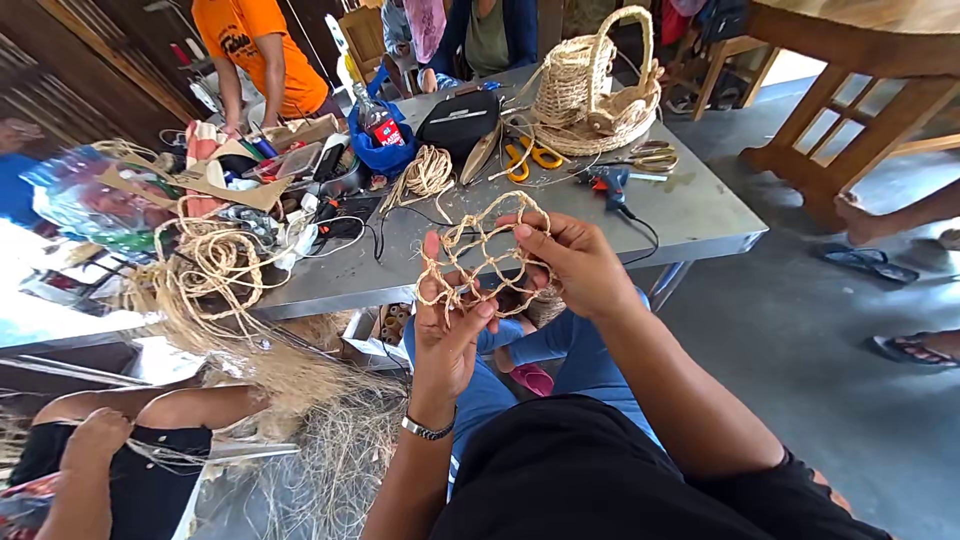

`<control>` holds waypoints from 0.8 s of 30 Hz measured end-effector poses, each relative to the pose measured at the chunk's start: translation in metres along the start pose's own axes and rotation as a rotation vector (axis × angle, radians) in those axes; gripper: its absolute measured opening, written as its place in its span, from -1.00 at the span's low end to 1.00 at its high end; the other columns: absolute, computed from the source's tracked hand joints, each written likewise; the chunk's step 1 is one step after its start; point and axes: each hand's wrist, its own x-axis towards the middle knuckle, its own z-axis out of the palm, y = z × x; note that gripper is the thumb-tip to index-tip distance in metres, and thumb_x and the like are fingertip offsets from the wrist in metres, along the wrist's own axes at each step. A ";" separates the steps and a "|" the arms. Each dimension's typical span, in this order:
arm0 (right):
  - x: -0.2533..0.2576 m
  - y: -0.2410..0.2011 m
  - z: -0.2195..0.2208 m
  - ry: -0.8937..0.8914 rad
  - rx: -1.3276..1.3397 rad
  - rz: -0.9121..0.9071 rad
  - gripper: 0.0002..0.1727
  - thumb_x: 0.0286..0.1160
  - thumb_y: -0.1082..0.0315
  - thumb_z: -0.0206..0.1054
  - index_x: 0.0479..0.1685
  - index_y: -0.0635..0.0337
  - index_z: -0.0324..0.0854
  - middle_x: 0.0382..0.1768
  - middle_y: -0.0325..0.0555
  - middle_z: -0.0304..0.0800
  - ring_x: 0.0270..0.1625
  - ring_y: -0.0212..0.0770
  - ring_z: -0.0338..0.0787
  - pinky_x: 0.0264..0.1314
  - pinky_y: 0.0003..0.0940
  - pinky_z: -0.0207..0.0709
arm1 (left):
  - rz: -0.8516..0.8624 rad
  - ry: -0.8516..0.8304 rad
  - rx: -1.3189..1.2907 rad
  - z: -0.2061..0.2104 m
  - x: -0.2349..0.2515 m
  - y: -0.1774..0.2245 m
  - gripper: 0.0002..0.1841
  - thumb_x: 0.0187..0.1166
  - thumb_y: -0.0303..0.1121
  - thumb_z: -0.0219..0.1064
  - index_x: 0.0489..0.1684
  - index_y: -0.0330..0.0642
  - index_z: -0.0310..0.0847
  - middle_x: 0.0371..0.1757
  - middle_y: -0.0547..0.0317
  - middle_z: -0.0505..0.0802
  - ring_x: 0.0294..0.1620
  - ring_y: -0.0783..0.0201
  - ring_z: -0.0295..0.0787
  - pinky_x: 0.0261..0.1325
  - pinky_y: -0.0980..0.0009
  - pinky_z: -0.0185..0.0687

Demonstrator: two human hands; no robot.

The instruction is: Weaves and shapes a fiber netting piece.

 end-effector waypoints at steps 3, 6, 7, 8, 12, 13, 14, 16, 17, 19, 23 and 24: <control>-0.001 -0.002 0.000 -0.012 -0.002 0.003 -0.68 0.79 0.33 0.20 0.37 0.19 0.67 -0.31 -0.21 0.71 -0.59 -0.45 0.57 -0.58 -0.57 0.59 | -0.012 0.006 0.010 -0.003 -0.001 0.000 -0.05 0.47 -0.63 0.44 0.84 0.41 0.09 0.21 0.13 0.74 -0.13 0.29 0.79 -0.05 0.39 0.79; -0.002 -0.005 0.000 -0.047 0.001 0.015 -0.62 0.81 0.34 0.16 0.52 0.09 0.58 -0.35 -0.19 0.64 -0.61 -0.45 0.54 -0.62 -0.60 0.54 | -0.032 0.005 0.025 -0.006 -0.002 0.001 -0.05 0.46 -0.64 0.44 0.82 0.45 0.14 0.26 0.16 0.74 -0.06 0.28 0.81 0.02 0.37 0.81; -0.002 -0.006 -0.001 -0.063 0.006 0.019 -0.60 0.81 0.34 0.15 0.56 0.06 0.55 -0.35 -0.18 0.64 -0.61 -0.45 0.54 -0.61 -0.60 0.54 | -0.034 0.007 0.033 -0.007 -0.002 0.001 -0.06 0.46 -0.64 0.44 0.82 0.44 0.14 0.25 0.17 0.73 -0.05 0.28 0.80 0.05 0.35 0.81; -0.001 -0.006 -0.001 -0.078 0.010 0.023 -0.58 0.81 0.33 0.15 0.59 0.04 0.52 -0.34 -0.17 0.64 -0.61 -0.44 0.53 -0.61 -0.59 0.54 | -0.034 0.010 0.042 -0.008 -0.003 0.001 -0.05 0.46 -0.64 0.45 0.83 0.42 0.13 0.25 0.16 0.73 -0.03 0.27 0.80 0.07 0.33 0.81; 0.001 -0.007 -0.003 -0.098 0.007 0.040 -0.56 0.88 0.14 0.05 0.60 0.02 0.50 -0.27 -0.20 0.70 -0.52 -0.42 0.62 -0.55 -0.58 0.57 | -0.027 -0.008 0.080 -0.010 -0.003 0.001 -0.05 0.45 -0.65 0.44 0.84 0.39 0.13 0.27 0.18 0.72 0.02 0.21 0.81 0.17 0.22 0.81; 0.002 -0.007 -0.003 -0.091 -0.008 0.057 -0.52 0.89 0.04 0.00 0.60 0.00 0.50 -0.18 -0.22 0.74 -0.45 -0.42 0.68 -0.50 -0.56 0.63 | -0.026 -0.016 0.086 -0.010 -0.003 0.001 -0.05 0.45 -0.64 0.44 0.84 0.39 0.13 0.28 0.19 0.72 0.05 0.20 0.81 0.21 0.19 0.80; 0.003 -0.008 -0.003 -0.086 -0.015 0.072 -0.47 0.89 -0.04 -0.06 0.61 -0.01 0.49 -0.13 -0.24 0.75 -0.36 -0.40 0.74 -0.41 -0.52 0.70 | -0.027 -0.021 0.088 -0.011 -0.003 0.001 -0.05 0.46 -0.64 0.44 0.84 0.41 0.13 0.26 0.20 0.73 0.07 0.20 0.80 0.25 0.17 0.78; 0.007 -0.008 -0.005 -0.086 0.028 0.099 -0.40 0.89 -0.11 -0.19 0.62 0.02 0.46 -0.02 -0.26 0.74 -0.12 -0.36 0.79 -0.13 -0.40 0.77 | -0.036 -0.020 0.094 -0.010 -0.003 0.001 -0.05 0.44 -0.64 0.44 0.82 0.44 0.15 0.25 0.24 0.75 0.10 0.21 0.80 0.27 0.18 0.77; 0.009 -0.008 -0.006 -0.091 0.075 0.111 -0.39 0.90 -0.11 -0.23 0.63 0.02 0.43 0.02 -0.27 0.72 -0.06 -0.36 0.78 -0.04 -0.38 0.76 | -0.038 -0.017 0.096 -0.010 -0.003 0.001 -0.05 0.44 -0.64 0.44 0.82 0.44 0.15 0.26 0.25 0.75 0.10 0.23 0.80 0.26 0.19 0.77; 0.012 -0.008 -0.008 -0.084 0.177 0.120 -0.43 0.91 -0.05 -0.21 0.63 0.00 0.44 0.03 -0.27 0.73 -0.07 -0.38 0.75 -0.09 -0.45 0.70 | -0.036 -0.018 0.097 -0.011 -0.004 0.001 -0.05 0.44 -0.64 0.45 0.82 0.42 0.15 0.27 0.25 0.75 0.10 0.25 0.79 0.25 0.23 0.77; 0.015 -0.011 -0.010 0.054 0.274 0.123 -0.56 0.92 0.14 -0.09 0.32 0.13 0.66 -0.11 -0.28 0.77 -0.16 -0.41 0.75 -0.10 -0.51 0.69 | -0.040 -0.038 0.112 -0.015 -0.005 0.001 -0.04 0.44 -0.64 0.44 0.84 0.38 0.10 0.26 0.24 0.74 0.11 0.25 0.77 0.27 0.23 0.74; 0.015 -0.011 -0.011 0.071 0.269 0.124 -0.56 0.92 0.15 -0.09 0.25 0.15 0.69 -0.11 -0.26 0.79 -0.14 -0.40 0.77 -0.05 -0.48 0.70 | -0.038 -0.037 0.126 -0.015 -0.005 0.000 -0.04 0.44 -0.65 0.44 0.85 0.37 0.10 0.26 0.23 0.75 0.11 0.25 0.78 0.27 0.23 0.74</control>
